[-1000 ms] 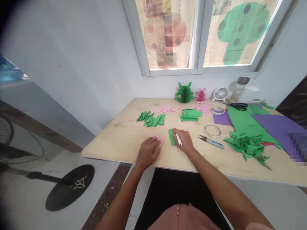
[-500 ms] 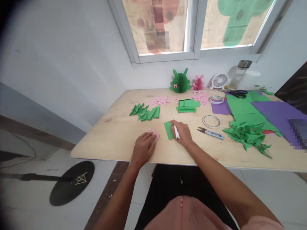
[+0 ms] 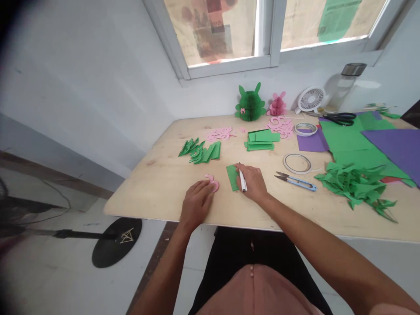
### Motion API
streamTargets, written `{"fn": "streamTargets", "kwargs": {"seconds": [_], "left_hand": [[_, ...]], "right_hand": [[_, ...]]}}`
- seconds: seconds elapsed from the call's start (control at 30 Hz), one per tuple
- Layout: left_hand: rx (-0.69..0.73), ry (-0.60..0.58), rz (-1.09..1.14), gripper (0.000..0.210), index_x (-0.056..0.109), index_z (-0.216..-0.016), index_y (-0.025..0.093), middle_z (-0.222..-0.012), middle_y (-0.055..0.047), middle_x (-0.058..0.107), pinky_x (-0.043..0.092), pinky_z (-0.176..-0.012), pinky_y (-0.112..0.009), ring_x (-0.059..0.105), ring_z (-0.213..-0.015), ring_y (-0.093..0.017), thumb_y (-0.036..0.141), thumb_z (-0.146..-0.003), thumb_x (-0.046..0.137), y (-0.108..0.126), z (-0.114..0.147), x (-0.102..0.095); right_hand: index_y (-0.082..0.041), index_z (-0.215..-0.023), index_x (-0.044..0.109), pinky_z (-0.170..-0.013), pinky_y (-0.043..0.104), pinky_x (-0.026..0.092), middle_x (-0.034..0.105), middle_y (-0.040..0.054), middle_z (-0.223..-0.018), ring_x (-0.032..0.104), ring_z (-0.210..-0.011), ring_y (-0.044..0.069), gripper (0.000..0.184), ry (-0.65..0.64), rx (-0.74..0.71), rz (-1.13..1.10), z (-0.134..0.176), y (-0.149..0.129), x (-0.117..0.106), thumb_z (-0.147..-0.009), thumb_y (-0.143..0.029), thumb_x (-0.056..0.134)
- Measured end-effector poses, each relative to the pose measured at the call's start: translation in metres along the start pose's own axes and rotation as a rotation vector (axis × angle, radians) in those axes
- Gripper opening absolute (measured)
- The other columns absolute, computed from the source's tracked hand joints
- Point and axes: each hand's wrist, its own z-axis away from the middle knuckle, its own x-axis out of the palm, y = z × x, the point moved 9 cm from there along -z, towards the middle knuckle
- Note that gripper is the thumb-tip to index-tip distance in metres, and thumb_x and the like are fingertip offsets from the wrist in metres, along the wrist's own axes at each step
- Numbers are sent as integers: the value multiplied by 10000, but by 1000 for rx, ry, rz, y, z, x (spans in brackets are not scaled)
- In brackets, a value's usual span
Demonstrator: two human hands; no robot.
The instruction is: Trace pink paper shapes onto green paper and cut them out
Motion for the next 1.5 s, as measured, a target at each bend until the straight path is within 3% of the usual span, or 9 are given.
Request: {"fn": "streamTargets", "kwargs": {"seconds": [0.23, 0.33, 0.43, 0.5, 0.6, 0.8, 0.97, 1.23, 1.5], "left_hand": [[-14, 74, 73, 276, 600, -1127, 193, -1170, -91, 641, 414, -1004, -439, 529, -1161, -254, 187, -872, 496, -3, 2, -9], [-88, 128, 151, 240, 612, -1085, 198, -1042, -73, 675, 467, -931, -390, 588, -1040, -222, 190, -875, 496, -11, -2, -22], [-142, 98, 148, 193, 632, -1017, 201, -953, -64, 678, 484, -882, -368, 601, -966, -215, 205, -871, 506, -16, -20, -28], [-165, -5, 124, 193, 634, -1017, 186, -934, -64, 680, 469, -901, -364, 598, -973, -215, 201, -859, 525, -17, -40, -21], [-192, -234, 66, 209, 645, -1009, 186, -975, -54, 683, 453, -916, -346, 593, -1000, -212, 160, -830, 541, -18, -69, 6], [-195, -403, 16, 211, 679, -940, 185, -905, -55, 695, 467, -814, -302, 625, -898, -202, 122, -790, 545, -20, -108, 43], [-196, -523, -10, 168, 687, -870, 186, -860, -54, 693, 462, -727, -278, 631, -851, -206, 141, -749, 580, -19, -123, 58], [-217, -616, 6, 90, 673, -721, 192, -750, -26, 682, 437, -628, -244, 627, -747, -187, 142, -657, 633, -20, -130, 68], [-252, -576, 142, 45, 650, -623, 170, -650, -20, 654, 427, -587, -244, 597, -651, -166, 131, -640, 638, -23, -131, 67]], "right_hand": [[-193, -1217, 531, -795, 370, 518, 723, 82, -1042, 690, -900, 243, 455, -9, 35, -76, -2, 3, -4, -766, -134, 516], [-192, -1221, 530, -803, 367, 517, 720, 85, -1054, 686, -928, 243, 452, 10, 45, -106, -2, 4, -6, -773, -142, 519], [-201, -1228, 534, -826, 382, 510, 713, 85, -1073, 681, -935, 247, 460, 10, 32, -75, -1, 4, -5, -771, -146, 535], [-210, -1228, 539, -852, 402, 500, 710, 83, -1076, 674, -942, 253, 465, -1, 17, -29, -1, 2, -3, -767, -149, 548], [-195, -1241, 532, -893, 438, 473, 699, 102, -1095, 646, -1005, 276, 471, -9, -10, 50, -1, -2, -1, -773, -163, 558], [-184, -1280, 505, -898, 442, 444, 664, 123, -1165, 598, -1076, 287, 495, -25, -62, 122, 1, -8, 2, -788, -152, 550], [-203, -1243, 548, -898, 437, 412, 676, 116, -1125, 577, -1089, 280, 472, -108, -61, 119, 1, -9, 10, -778, -120, 564], [-213, -1231, 550, -922, 432, 379, 675, 108, -1131, 561, -1113, 271, 484, -137, -17, 101, 0, -9, 12, -765, -82, 564], [-199, -1204, 564, -917, 429, 393, 681, 108, -1122, 576, -1097, 268, 479, -135, -4, 81, 0, -9, 11, -746, -60, 560]]}}
